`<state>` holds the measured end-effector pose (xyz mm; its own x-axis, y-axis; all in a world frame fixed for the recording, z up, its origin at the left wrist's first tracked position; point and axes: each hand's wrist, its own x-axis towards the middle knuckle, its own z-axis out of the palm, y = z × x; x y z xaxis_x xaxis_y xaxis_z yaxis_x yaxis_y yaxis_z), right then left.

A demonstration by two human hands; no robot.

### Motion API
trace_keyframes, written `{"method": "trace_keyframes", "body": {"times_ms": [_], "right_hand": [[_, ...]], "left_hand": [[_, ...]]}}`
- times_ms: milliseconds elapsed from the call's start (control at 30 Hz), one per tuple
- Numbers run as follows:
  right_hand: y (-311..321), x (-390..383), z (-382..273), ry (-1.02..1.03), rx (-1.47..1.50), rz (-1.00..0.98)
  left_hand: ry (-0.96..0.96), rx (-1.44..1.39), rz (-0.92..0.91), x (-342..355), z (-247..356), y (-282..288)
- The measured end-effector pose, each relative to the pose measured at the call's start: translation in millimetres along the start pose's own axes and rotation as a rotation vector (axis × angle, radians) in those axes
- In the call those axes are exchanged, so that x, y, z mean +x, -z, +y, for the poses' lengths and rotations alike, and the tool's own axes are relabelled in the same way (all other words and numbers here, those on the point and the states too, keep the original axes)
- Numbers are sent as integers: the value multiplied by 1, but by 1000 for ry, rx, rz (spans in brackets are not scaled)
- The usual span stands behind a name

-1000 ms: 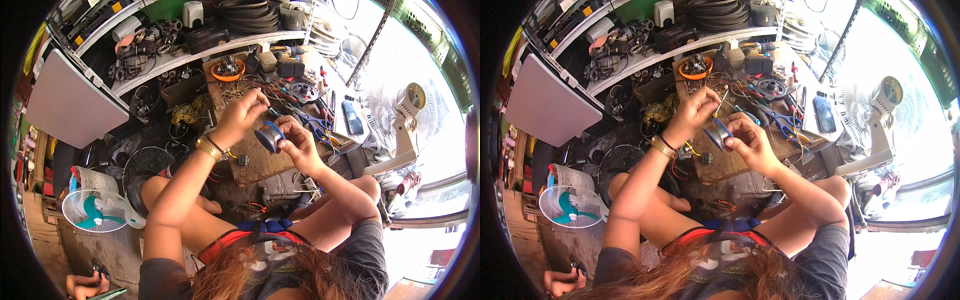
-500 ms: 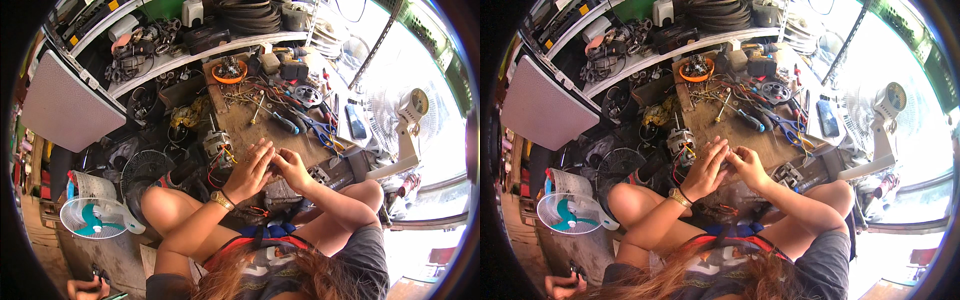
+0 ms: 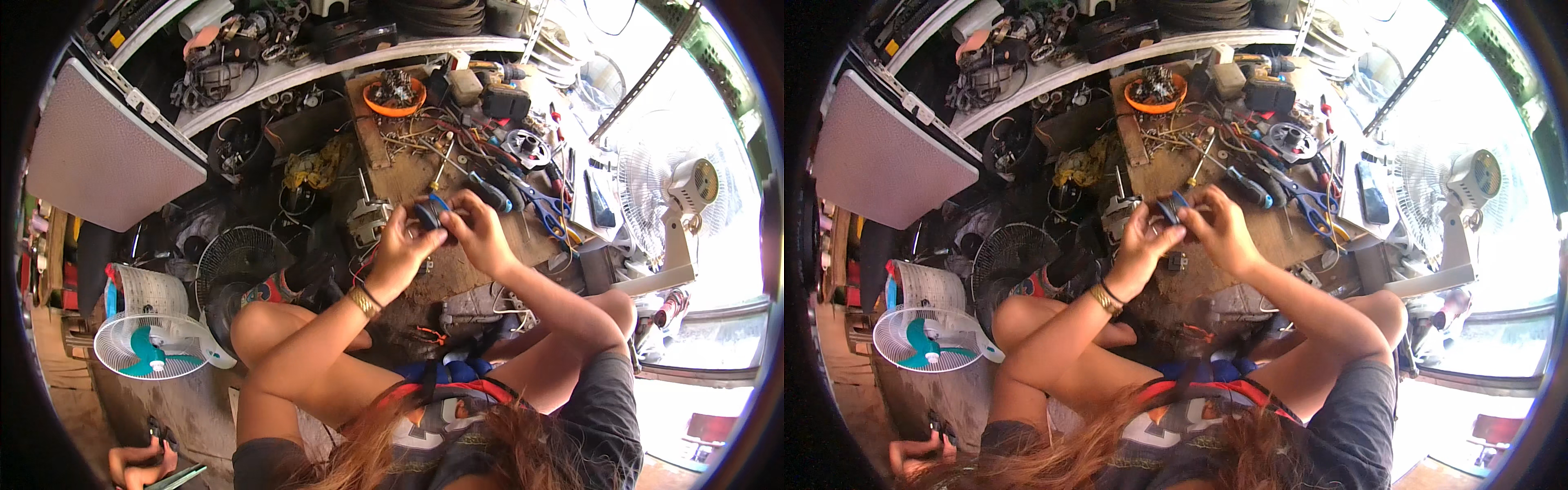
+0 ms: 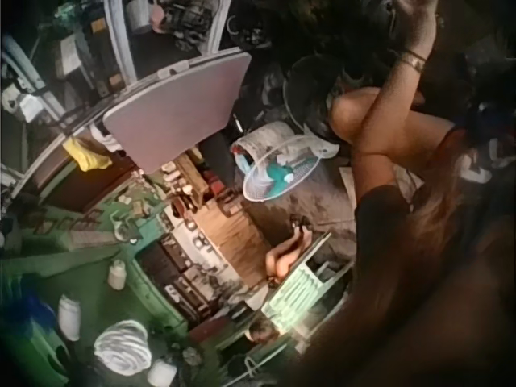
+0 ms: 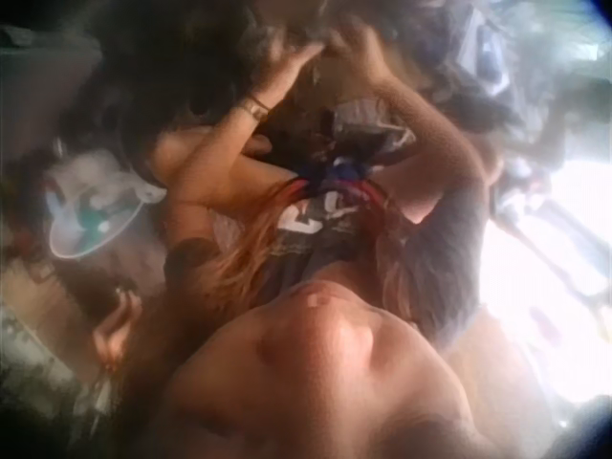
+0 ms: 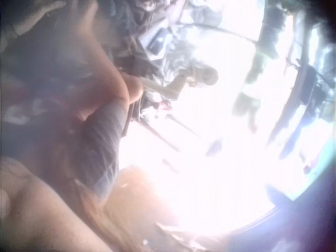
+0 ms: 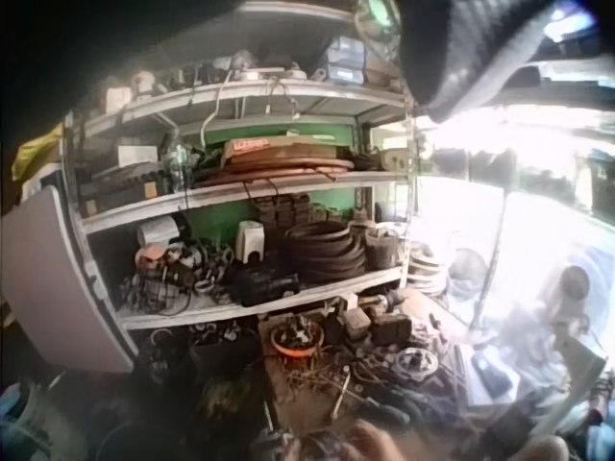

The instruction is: The person disassembles an electric fan motor housing using a screwdriver, manipulates internal wiring and electrical components by hand, and then reassembles parts of the motor assembly.

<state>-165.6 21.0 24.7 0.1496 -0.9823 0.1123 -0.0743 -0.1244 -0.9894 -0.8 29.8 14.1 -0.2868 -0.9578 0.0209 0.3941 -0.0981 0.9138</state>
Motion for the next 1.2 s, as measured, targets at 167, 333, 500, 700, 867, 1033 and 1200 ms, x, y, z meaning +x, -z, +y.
{"method": "trace_keyframes", "body": {"times_ms": [167, 333, 500, 700, 867, 1033, 1200], "right_hand": [[-16, 76, 29, 247, -351, 47], [2, 171, 63, 272, -867, 216], [-5, 204, 80, 103, -1073, 235], [-14, 183, 73, 285, -1022, 330], [-4, 92, 53, 287, -710, 30], [1, 7, 59, 158, -799, -322], [-35, -35, 66, 160, -1014, -249]], "left_hand": [[12, 435, 56, 41, 6, 61], [-363, 1478, -73, 49, 57, 71], [-44, 1466, -268, 47, 40, 98], [129, 1130, -543, 47, 52, 131], [262, 1112, -469, 31, 50, 150], [217, 1077, -408, 25, 25, 166], [207, 1092, -318, 25, 14, 184]]}}
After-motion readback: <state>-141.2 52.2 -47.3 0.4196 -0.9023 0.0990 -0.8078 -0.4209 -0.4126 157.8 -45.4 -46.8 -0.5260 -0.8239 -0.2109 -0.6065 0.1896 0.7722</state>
